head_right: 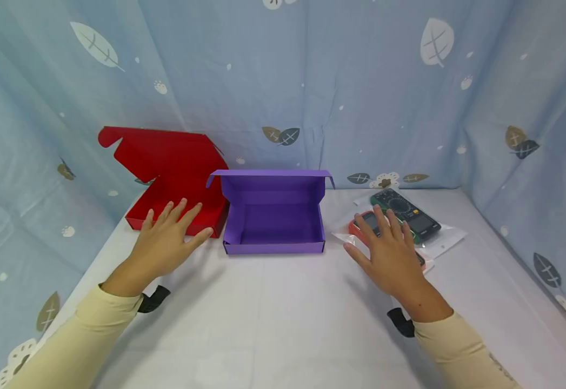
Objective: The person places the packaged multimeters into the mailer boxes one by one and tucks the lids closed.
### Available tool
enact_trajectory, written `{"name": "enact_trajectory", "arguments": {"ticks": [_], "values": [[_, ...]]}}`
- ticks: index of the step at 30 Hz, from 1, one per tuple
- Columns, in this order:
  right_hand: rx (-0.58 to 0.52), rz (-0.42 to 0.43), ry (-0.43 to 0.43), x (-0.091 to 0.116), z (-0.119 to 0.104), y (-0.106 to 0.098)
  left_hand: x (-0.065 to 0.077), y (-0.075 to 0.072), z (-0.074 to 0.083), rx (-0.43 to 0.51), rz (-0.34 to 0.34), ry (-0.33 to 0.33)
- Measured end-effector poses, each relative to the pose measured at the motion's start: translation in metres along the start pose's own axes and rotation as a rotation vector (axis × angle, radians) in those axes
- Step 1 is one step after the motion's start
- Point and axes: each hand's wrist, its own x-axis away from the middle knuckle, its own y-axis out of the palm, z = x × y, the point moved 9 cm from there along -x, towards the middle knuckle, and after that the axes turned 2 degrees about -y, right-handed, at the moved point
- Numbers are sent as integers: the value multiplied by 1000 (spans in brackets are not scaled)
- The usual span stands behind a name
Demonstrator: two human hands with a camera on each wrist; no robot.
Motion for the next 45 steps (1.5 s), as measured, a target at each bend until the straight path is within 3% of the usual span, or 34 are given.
{"name": "enact_trajectory", "arguments": {"ticks": [7, 11, 17, 26, 36, 45], "values": [[-79, 128, -81, 1, -11, -8, 4, -13, 17, 147, 171, 71], [-95, 233, -138, 4, -17, -18, 3, -10, 23, 197, 228, 100], [-132, 292, -156, 10, -18, -20, 0, 14, 23, 195, 161, 89], [-113, 252, -118, 14, -10, -11, -5, 48, 24, 202, 39, 62], [-84, 209, -85, 9, 7, -3, -10, 58, 24, 206, 12, 67], [-91, 195, -80, 7, 14, 5, -8, 61, 31, 196, 50, 167]]}}
